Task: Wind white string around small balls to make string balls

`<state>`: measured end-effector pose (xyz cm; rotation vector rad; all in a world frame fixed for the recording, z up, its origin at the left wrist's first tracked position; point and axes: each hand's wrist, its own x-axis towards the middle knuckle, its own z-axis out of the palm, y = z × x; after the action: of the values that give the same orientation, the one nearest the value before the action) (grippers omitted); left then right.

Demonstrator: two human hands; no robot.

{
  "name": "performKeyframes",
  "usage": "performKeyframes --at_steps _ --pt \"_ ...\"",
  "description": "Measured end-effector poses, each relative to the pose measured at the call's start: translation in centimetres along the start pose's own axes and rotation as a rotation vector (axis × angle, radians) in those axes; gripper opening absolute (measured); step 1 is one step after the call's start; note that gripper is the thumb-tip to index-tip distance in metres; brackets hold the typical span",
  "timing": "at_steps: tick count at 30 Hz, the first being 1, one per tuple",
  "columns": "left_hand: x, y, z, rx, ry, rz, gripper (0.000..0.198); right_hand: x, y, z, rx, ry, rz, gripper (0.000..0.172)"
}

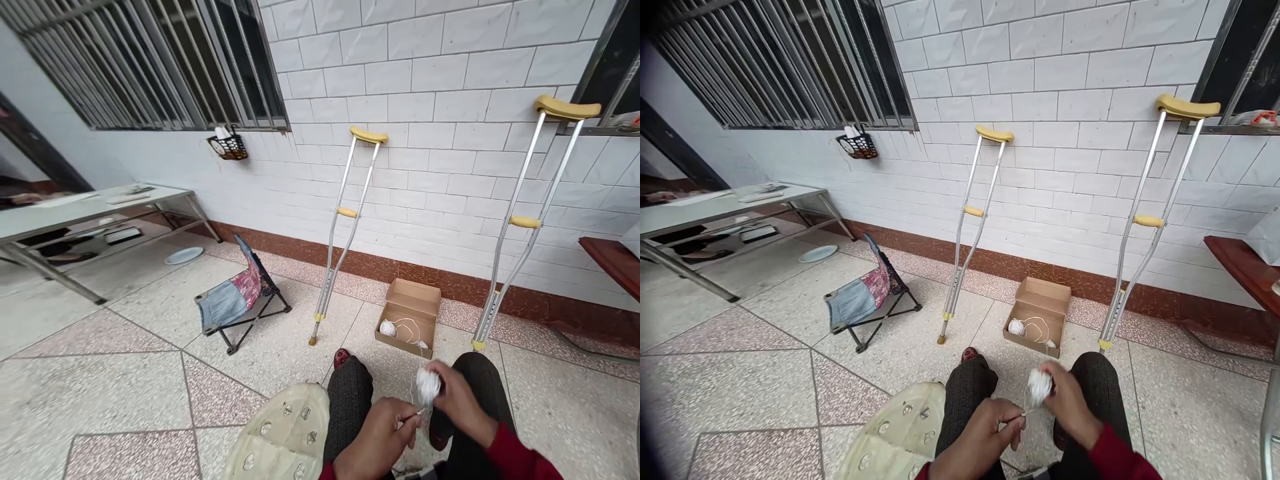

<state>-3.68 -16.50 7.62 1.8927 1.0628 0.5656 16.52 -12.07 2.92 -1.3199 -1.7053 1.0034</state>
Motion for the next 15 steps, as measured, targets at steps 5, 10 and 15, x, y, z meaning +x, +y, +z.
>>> performKeyframes --at_steps 5,10,15 --pt "1.7 -1.8 -2.3 0.178 0.053 0.125 0.038 -4.3 -0.6 2.7 0.373 -0.307 0.158 0.039" --pt "2.5 -2.8 0.4 -0.139 0.012 0.053 0.054 -3.4 -3.9 -0.9 0.773 -0.235 0.337 0.043" --pt "2.2 -2.3 3.1 -0.278 0.009 -0.021 0.053 -0.1 -3.2 -2.5 0.788 0.052 0.350 0.034"
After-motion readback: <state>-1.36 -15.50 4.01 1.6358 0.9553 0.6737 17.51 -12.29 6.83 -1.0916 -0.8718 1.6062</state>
